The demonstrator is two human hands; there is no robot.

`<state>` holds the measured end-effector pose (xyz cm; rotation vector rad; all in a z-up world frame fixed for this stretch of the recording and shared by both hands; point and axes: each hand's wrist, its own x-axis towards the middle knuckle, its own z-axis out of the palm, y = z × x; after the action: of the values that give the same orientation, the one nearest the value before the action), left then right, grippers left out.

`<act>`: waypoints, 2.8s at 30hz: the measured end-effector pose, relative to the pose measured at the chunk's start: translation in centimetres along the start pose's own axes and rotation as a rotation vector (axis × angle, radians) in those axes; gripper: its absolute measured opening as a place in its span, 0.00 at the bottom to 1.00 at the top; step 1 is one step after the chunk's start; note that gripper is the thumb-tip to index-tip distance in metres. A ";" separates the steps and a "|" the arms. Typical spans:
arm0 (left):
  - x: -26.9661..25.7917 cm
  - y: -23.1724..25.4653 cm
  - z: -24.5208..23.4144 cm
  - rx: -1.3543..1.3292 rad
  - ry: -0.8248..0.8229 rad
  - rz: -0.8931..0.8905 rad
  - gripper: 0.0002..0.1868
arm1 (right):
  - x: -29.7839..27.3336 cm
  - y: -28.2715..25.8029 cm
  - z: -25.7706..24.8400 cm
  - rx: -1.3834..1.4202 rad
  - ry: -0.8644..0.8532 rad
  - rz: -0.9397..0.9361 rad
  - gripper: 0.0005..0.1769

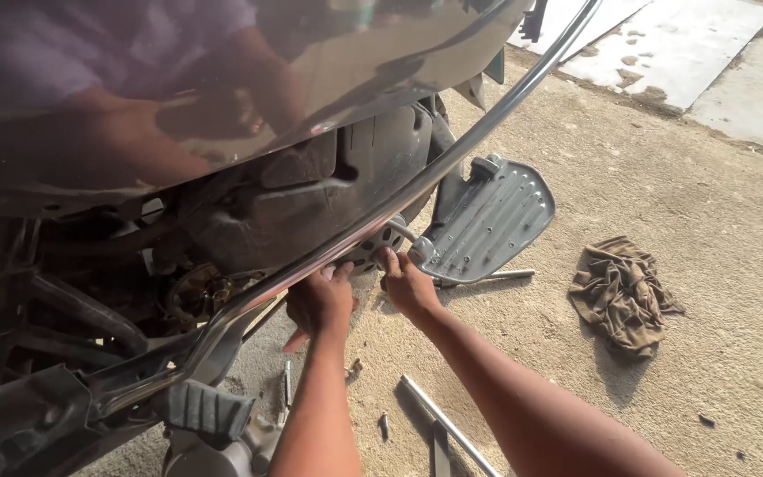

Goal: The person is repairing a scooter by removing and inspecting engine and belt components.

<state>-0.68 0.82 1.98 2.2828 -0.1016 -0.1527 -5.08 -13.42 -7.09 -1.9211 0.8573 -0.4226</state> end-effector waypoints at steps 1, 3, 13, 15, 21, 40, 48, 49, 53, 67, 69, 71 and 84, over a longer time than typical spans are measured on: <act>0.3 -0.4 0.5 0.000 0.001 -0.001 0.19 | -0.9 -1.4 -0.9 0.000 -0.001 -0.001 0.31; 0.8 -1.3 1.4 0.116 0.173 0.131 0.19 | -3.0 -4.3 -2.4 0.162 -0.134 0.120 0.27; -1.1 -7.0 1.0 0.242 -0.113 -0.127 0.16 | -8.7 3.2 -1.2 -0.315 -0.047 -0.434 0.12; -1.7 -7.6 0.3 0.353 -0.197 -0.119 0.14 | -10.1 9.1 -0.1 -0.680 -0.532 -0.278 0.10; -1.6 -6.9 0.1 0.271 -0.172 -0.008 0.21 | -10.0 10.0 -0.2 -0.786 -0.775 -0.071 0.12; 12.3 -10.4 16.9 -0.266 -0.362 0.284 0.36 | 2.1 -2.1 -0.2 0.127 -0.331 0.304 0.26; -2.4 -0.7 1.9 -0.440 0.199 0.175 0.14 | -1.8 -3.7 -1.0 -0.561 0.023 -0.380 0.21; -2.7 -1.1 1.2 -0.439 0.195 0.169 0.14 | -2.0 -3.2 -0.7 -0.563 0.018 -0.375 0.21; -2.3 -3.1 -0.4 -0.620 0.204 -0.050 0.09 | 0.2 -0.9 -0.1 -0.097 0.003 -0.091 0.25; -2.9 0.2 0.7 -0.352 -0.069 0.206 0.28 | 1.7 -1.1 0.4 -0.077 -0.268 0.044 0.17; -2.8 -3.1 2.7 -0.695 0.251 0.828 0.28 | 2.7 -0.3 0.7 0.137 -0.278 -0.010 0.12; 1.0 -7.7 7.4 -0.900 0.129 0.348 0.17 | -0.1 -2.0 0.1 -0.190 -0.114 -0.192 0.11; -5.2 -5.8 0.1 -0.060 -0.204 -0.114 0.10 | -4.6 0.0 -1.4 -0.261 -0.060 -0.130 0.28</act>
<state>-5.75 5.17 -2.08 2.2084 -0.0721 -0.4427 -9.09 -10.99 -6.15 -2.2277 0.7811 -0.3410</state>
